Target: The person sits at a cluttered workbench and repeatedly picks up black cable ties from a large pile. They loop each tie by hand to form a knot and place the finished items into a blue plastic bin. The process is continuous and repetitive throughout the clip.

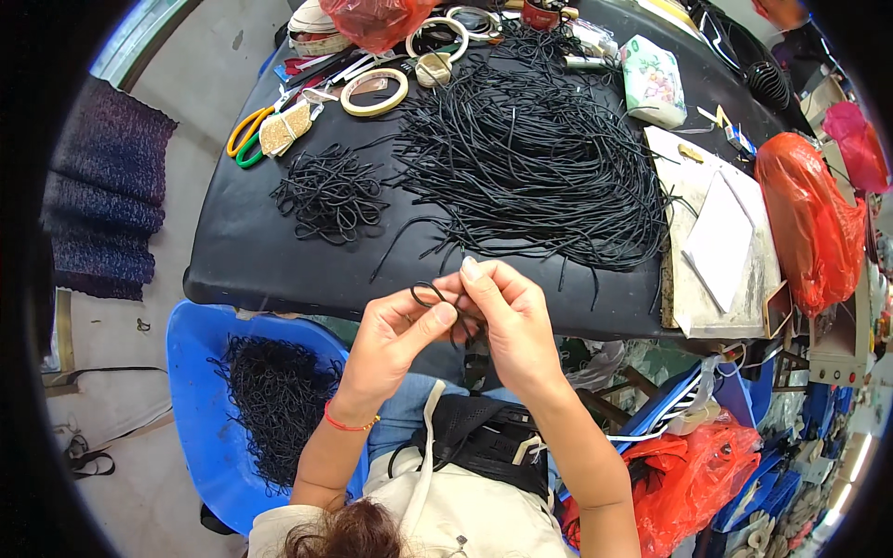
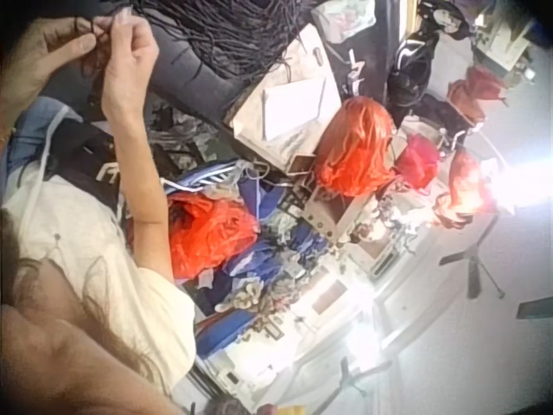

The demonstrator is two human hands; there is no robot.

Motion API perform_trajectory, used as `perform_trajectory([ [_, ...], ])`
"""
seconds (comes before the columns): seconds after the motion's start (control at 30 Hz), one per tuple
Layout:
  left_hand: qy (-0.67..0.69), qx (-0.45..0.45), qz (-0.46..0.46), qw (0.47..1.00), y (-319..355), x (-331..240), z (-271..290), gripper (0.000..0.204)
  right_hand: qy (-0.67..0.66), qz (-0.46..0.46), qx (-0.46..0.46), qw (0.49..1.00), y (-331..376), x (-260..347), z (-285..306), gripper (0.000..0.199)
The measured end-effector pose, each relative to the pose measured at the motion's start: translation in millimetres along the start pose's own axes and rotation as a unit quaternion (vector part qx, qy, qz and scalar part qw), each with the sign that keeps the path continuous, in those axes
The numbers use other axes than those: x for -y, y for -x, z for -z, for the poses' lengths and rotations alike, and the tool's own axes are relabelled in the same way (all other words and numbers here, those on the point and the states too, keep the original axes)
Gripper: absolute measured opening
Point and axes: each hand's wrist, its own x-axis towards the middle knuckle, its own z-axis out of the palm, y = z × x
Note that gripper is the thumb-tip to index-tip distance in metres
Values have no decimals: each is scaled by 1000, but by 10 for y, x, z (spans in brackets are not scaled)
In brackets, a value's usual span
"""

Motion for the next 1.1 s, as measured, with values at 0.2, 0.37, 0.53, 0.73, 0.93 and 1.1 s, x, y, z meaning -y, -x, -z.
perform_trajectory([
  [0.2,-260,-279,-236,894,-465,-539,644,21,462,255,-45,848,-256,16,302,11],
  [0.37,-588,-420,-315,615,-729,-763,832,45,580,370,-52,724,-494,-161,100,11],
  [0.53,-625,-218,-405,631,-448,-431,497,22,645,335,-80,682,-521,-243,212,13],
  [0.73,-628,-75,-388,671,-397,-53,229,27,636,379,10,672,-313,-130,150,12],
  [0.93,-644,-85,-343,678,-240,-271,267,15,561,426,-3,710,-257,2,238,18],
  [1.1,-542,-66,-197,814,-124,-213,275,17,524,442,38,727,-221,38,131,18],
])
